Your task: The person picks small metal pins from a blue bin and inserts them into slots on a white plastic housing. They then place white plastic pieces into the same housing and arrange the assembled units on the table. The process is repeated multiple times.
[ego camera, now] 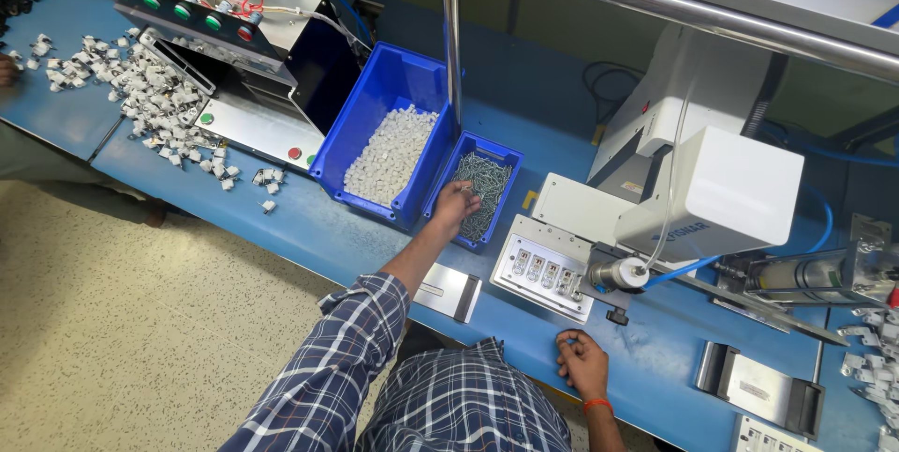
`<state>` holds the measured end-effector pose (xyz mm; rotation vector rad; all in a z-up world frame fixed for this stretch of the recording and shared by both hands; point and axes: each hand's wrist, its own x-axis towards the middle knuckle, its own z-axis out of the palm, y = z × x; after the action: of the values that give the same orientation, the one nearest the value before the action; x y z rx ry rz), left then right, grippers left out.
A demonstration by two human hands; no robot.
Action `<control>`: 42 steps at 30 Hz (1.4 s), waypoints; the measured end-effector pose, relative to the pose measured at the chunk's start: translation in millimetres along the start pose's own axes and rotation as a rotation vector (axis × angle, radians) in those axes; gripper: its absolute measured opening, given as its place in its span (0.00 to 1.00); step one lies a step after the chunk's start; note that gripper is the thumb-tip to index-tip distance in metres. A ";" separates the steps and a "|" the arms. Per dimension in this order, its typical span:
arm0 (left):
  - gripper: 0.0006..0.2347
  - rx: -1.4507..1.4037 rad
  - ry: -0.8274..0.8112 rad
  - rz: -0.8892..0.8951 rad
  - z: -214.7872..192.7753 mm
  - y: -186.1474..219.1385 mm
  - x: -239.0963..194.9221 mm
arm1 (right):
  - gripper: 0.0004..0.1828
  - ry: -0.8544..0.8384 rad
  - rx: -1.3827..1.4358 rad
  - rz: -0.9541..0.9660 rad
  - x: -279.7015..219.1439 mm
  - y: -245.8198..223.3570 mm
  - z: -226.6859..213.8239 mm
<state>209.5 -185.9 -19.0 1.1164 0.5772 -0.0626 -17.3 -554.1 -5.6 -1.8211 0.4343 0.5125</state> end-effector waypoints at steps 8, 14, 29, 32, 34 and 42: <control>0.12 -0.135 -0.081 -0.155 -6.1 6.5 -9.4 | 0.08 0.010 -0.015 -0.011 -2.8 -3.9 0.1; 0.13 -0.204 -0.120 -0.149 -9.9 14.5 -15.8 | 0.08 0.013 -0.034 0.006 -5.1 -6.4 -0.2; 0.14 -0.274 -0.195 -0.139 -14.0 35.8 -45.7 | 0.08 -0.003 -0.040 0.001 -9.9 -13.4 -1.5; 0.13 -0.277 -0.155 -0.150 -16.7 30.5 -40.3 | 0.08 -0.006 -0.045 -0.009 -9.3 -11.6 -2.3; 0.12 -0.286 -0.103 -0.173 -18.3 27.1 -37.1 | 0.08 -0.010 -0.041 -0.013 -8.6 -9.9 -3.1; 0.08 -0.250 -0.150 -0.106 -22.1 13.7 -26.4 | 0.08 -0.034 -0.013 -0.023 -4.2 -3.6 -3.4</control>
<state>182.5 -166.8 -2.2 0.8298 0.4945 -0.1607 -18.5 -556.1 0.4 -1.8252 0.3872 0.5312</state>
